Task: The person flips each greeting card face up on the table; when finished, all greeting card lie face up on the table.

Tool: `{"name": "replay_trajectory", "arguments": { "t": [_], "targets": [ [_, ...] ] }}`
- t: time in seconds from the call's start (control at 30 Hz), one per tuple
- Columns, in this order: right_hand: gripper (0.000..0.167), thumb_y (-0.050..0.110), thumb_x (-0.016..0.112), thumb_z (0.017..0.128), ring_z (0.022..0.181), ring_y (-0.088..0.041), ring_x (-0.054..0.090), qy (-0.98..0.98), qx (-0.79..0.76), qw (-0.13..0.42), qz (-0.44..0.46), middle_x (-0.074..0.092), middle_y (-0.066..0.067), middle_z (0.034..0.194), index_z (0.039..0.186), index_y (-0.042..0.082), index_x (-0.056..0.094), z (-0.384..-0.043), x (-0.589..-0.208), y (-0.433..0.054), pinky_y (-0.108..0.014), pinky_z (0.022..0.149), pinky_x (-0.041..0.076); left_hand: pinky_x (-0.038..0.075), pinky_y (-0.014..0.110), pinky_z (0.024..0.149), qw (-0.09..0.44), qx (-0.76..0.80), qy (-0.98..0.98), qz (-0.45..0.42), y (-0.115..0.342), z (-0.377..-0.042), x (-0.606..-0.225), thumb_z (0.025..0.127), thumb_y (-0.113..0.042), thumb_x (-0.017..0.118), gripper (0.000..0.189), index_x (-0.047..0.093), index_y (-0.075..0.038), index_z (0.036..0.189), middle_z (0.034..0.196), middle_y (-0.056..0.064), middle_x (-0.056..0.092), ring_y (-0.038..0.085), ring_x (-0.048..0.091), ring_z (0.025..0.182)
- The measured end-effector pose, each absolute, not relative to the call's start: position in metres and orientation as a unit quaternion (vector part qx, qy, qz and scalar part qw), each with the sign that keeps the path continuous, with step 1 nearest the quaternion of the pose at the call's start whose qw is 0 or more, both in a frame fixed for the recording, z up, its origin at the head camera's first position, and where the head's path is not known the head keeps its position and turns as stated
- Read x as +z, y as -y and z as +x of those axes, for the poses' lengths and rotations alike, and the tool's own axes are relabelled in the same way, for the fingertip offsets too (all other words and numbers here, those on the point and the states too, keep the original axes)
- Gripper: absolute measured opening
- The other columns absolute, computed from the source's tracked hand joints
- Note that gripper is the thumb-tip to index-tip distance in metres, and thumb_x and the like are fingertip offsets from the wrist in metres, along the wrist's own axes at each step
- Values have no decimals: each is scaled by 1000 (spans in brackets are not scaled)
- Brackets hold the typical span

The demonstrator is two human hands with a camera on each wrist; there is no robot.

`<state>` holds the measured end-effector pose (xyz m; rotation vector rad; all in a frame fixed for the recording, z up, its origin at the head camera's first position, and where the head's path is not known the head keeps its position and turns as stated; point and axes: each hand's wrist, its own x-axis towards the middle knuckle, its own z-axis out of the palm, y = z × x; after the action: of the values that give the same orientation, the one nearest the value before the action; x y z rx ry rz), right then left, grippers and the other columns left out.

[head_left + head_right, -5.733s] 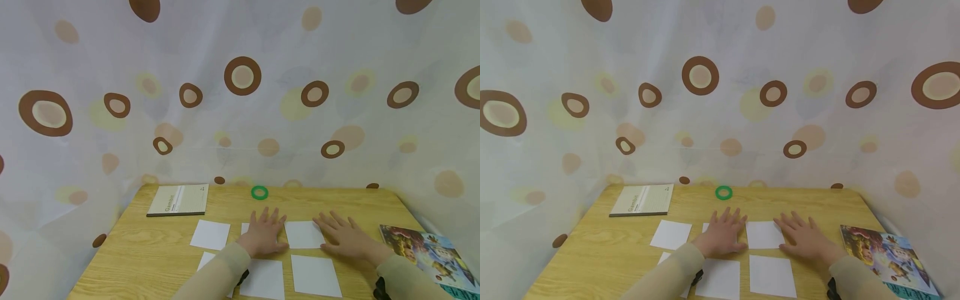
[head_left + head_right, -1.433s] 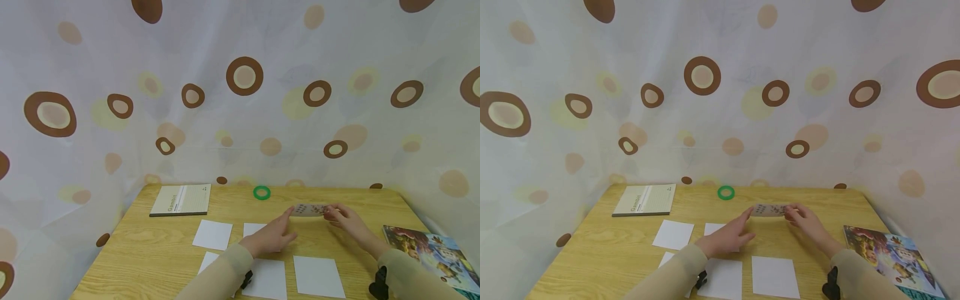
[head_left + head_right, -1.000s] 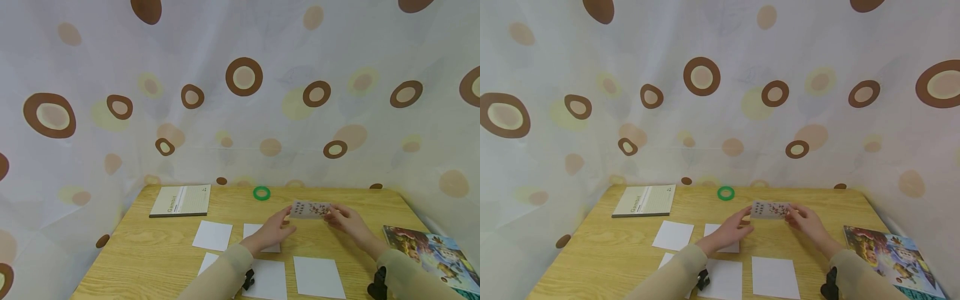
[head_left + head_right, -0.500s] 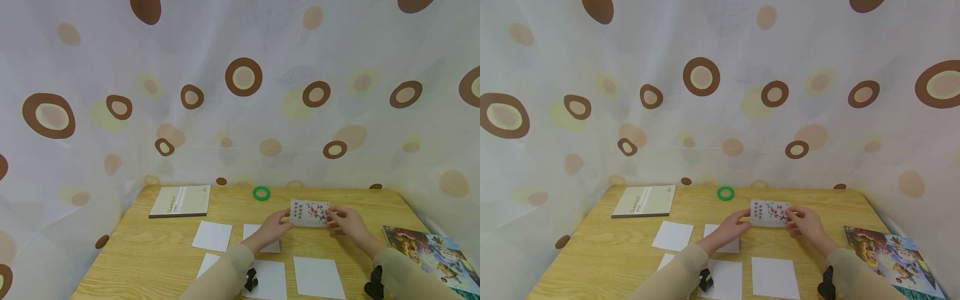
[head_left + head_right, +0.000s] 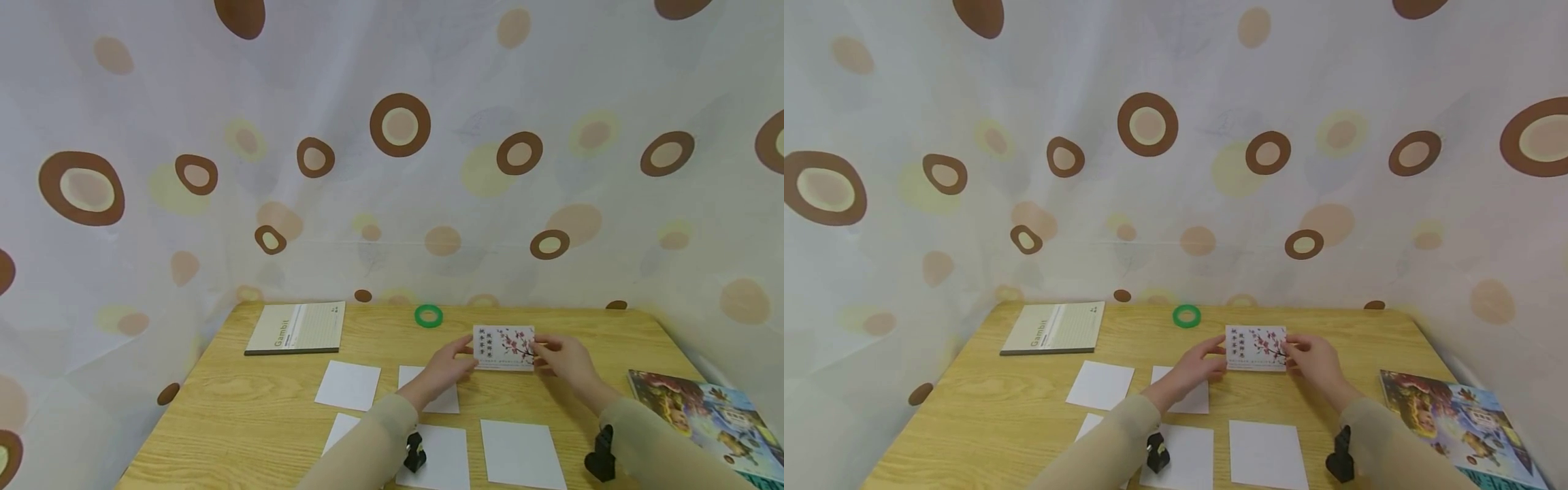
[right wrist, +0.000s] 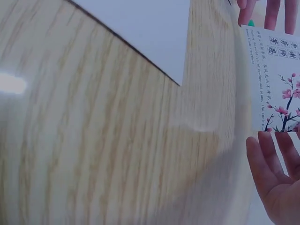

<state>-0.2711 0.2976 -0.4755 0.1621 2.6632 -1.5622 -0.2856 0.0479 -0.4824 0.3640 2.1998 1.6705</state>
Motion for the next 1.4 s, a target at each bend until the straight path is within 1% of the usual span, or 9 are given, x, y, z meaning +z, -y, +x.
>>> {"name": "replay_trajectory", "arguments": {
  "t": [0.17, 0.4, 0.57, 0.73, 0.9, 1.03, 1.13, 1.2, 1.4],
  "targets": [
    [45, 18, 58, 101, 76, -16, 69, -852, -518, 24, 66, 70, -16, 100, 134, -12, 52, -275, -477, -297, -33, 69, 61, 57, 34, 90, 182, 610, -764, 109, -50, -289, -483, 94, -15, 60, 57, 45, -11, 149, 135, 14, 57, 21, 66, 101],
    [42, 14, 60, 99, 70, -15, 68, -851, -520, 13, 75, 68, -15, 96, 134, -10, 53, -280, -481, -293, -33, 64, 61, 55, 25, 80, 173, 602, -774, 89, -53, -295, -484, 88, -13, 64, 59, 50, -11, 146, 131, 10, 59, 12, 62, 89],
    [40, 9, 61, 97, 66, -16, 67, -857, -508, 1, 82, 66, -18, 94, 132, -11, 53, -283, -484, -291, -33, 59, 60, 56, 26, 84, 182, 599, -775, 77, -56, -298, -485, 89, -14, 65, 59, 50, -10, 146, 132, 10, 59, 11, 61, 90],
    [41, 7, 64, 95, 66, -16, 65, -884, -460, -13, 77, 65, -19, 94, 131, -10, 54, -287, -489, -290, -29, 57, 58, 55, 31, 88, 182, 593, -781, 68, -59, -299, -486, 89, -16, 65, 59, 50, -11, 145, 136, 11, 58, 15, 62, 94],
    [47, 7, 70, 90, 73, -19, 62, -915, -399, -18, 53, 65, -21, 95, 130, -11, 53, -290, -494, -291, -26, 60, 55, 53, 35, 89, 186, 596, -779, 61, -60, -297, -487, 89, -16, 65, 60, 49, -12, 146, 138, 12, 57, 17, 62, 94],
    [50, 8, 72, 88, 78, -22, 61, -926, -376, -19, 38, 65, -21, 94, 129, -13, 53, -290, -494, -291, -29, 65, 54, 53, 39, 95, 191, 598, -776, 63, -60, -294, -485, 89, -16, 65, 60, 48, -11, 147, 141, 14, 55, 21, 62, 106],
    [51, 8, 73, 87, 79, -23, 59, -931, -364, -18, 34, 65, -19, 93, 129, -13, 53, -290, -495, -291, -30, 67, 51, 51, 43, 101, 193, 599, -774, 69, -59, -292, -484, 90, -16, 65, 61, 47, -11, 147, 142, 16, 54, 27, 59, 119],
    [52, 9, 73, 88, 80, -23, 57, -932, -360, -13, 34, 65, -18, 93, 130, -13, 53, -291, -496, -291, -28, 67, 49, 49, 45, 104, 194, 599, -773, 74, -59, -291, -484, 90, -17, 65, 61, 46, -10, 148, 143, 18, 53, 30, 56, 124],
    [56, 9, 73, 88, 79, -22, 53, -934, -357, -2, 29, 64, -16, 92, 134, -13, 50, -294, -501, -292, -25, 63, 45, 47, 48, 105, 193, 594, -776, 85, -58, -290, -488, 90, -19, 64, 63, 44, -10, 149, 143, 21, 52, 34, 57, 124]
  ]
}}
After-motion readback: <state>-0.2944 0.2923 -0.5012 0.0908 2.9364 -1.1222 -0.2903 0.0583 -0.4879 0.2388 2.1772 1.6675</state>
